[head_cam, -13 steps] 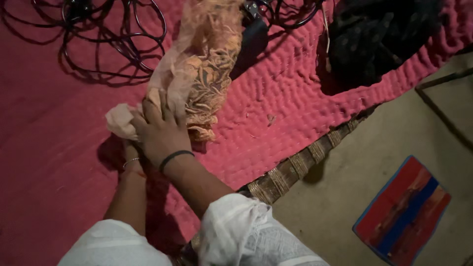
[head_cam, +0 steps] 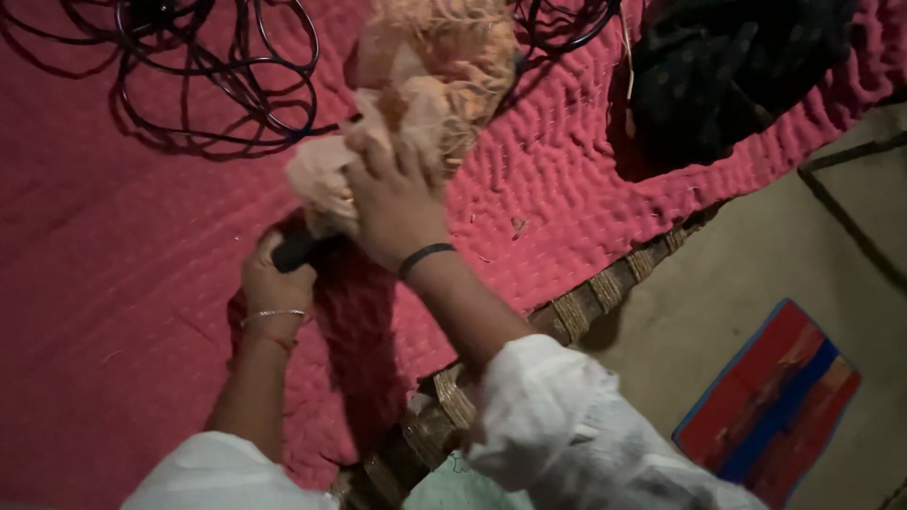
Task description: The person wipes a black power strip and a remote control with a light-colored cloth on a red bedsheet. They also untangle and wipe a black electrical cord and plug. The person handles the items one at a time, wiping them thoroughly before placing them back on the bed.
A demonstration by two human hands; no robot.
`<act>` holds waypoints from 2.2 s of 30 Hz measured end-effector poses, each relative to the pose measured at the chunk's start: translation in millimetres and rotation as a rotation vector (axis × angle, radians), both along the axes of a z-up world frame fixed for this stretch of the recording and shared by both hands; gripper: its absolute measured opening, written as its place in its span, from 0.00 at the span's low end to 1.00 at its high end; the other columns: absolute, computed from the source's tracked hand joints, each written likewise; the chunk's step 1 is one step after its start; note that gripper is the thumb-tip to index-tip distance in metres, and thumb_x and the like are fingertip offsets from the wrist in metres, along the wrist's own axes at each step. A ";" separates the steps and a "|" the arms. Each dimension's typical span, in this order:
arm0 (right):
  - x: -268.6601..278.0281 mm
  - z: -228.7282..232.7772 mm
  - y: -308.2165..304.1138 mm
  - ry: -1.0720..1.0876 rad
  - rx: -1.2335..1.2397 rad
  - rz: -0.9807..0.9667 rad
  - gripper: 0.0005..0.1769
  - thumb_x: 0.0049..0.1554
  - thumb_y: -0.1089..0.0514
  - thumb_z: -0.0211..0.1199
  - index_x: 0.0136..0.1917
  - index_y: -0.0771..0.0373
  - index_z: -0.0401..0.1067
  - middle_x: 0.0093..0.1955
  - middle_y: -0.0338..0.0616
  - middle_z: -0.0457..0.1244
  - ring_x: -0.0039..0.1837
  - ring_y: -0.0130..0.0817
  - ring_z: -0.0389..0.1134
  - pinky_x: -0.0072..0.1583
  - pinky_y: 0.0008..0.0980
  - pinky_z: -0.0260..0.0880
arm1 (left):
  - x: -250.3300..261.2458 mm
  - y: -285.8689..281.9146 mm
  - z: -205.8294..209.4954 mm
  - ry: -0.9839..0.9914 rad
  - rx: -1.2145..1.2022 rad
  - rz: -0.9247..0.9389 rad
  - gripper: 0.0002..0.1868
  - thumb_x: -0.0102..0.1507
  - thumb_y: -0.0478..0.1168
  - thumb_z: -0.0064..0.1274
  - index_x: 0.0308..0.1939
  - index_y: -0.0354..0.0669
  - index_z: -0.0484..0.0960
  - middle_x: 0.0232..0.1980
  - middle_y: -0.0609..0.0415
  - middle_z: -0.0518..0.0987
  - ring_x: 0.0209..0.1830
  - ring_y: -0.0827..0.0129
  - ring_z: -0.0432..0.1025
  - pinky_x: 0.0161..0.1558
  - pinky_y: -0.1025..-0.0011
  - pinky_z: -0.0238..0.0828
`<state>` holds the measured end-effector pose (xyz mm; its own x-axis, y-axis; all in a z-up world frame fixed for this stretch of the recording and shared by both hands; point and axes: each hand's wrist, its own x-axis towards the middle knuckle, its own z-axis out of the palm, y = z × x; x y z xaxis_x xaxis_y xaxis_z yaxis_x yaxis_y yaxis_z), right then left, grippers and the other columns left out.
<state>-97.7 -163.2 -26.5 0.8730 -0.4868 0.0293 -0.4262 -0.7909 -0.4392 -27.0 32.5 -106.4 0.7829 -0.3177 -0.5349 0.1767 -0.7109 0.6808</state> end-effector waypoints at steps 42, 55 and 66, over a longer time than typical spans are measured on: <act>-68.0 -26.6 -98.7 0.309 -0.021 -0.092 0.32 0.59 0.33 0.58 0.55 0.65 0.73 0.62 0.58 0.64 0.66 0.58 0.62 0.67 0.52 0.58 | -34.1 -44.7 44.9 -0.254 -0.284 -0.313 0.82 0.45 0.41 0.78 0.79 0.49 0.19 0.76 0.46 0.68 0.78 0.52 0.63 0.76 0.60 0.57; -43.2 -39.4 69.7 0.215 0.155 -0.037 0.12 0.59 0.50 0.55 0.45 0.56 0.76 0.86 0.39 0.42 0.83 0.54 0.48 0.76 0.59 0.52 | -25.9 -43.4 70.3 -0.041 0.058 -0.304 0.65 0.56 0.28 0.51 0.82 0.52 0.18 0.51 0.38 0.84 0.53 0.43 0.78 0.60 0.56 0.71; -57.6 -45.1 -8.2 0.277 0.157 -0.006 0.14 0.60 0.49 0.54 0.51 0.57 0.75 0.86 0.41 0.43 0.76 0.52 0.54 0.77 0.58 0.49 | -25.3 -51.3 74.8 -0.237 -0.130 -0.443 0.68 0.47 0.39 0.68 0.80 0.48 0.35 0.76 0.41 0.67 0.76 0.51 0.61 0.70 0.61 0.60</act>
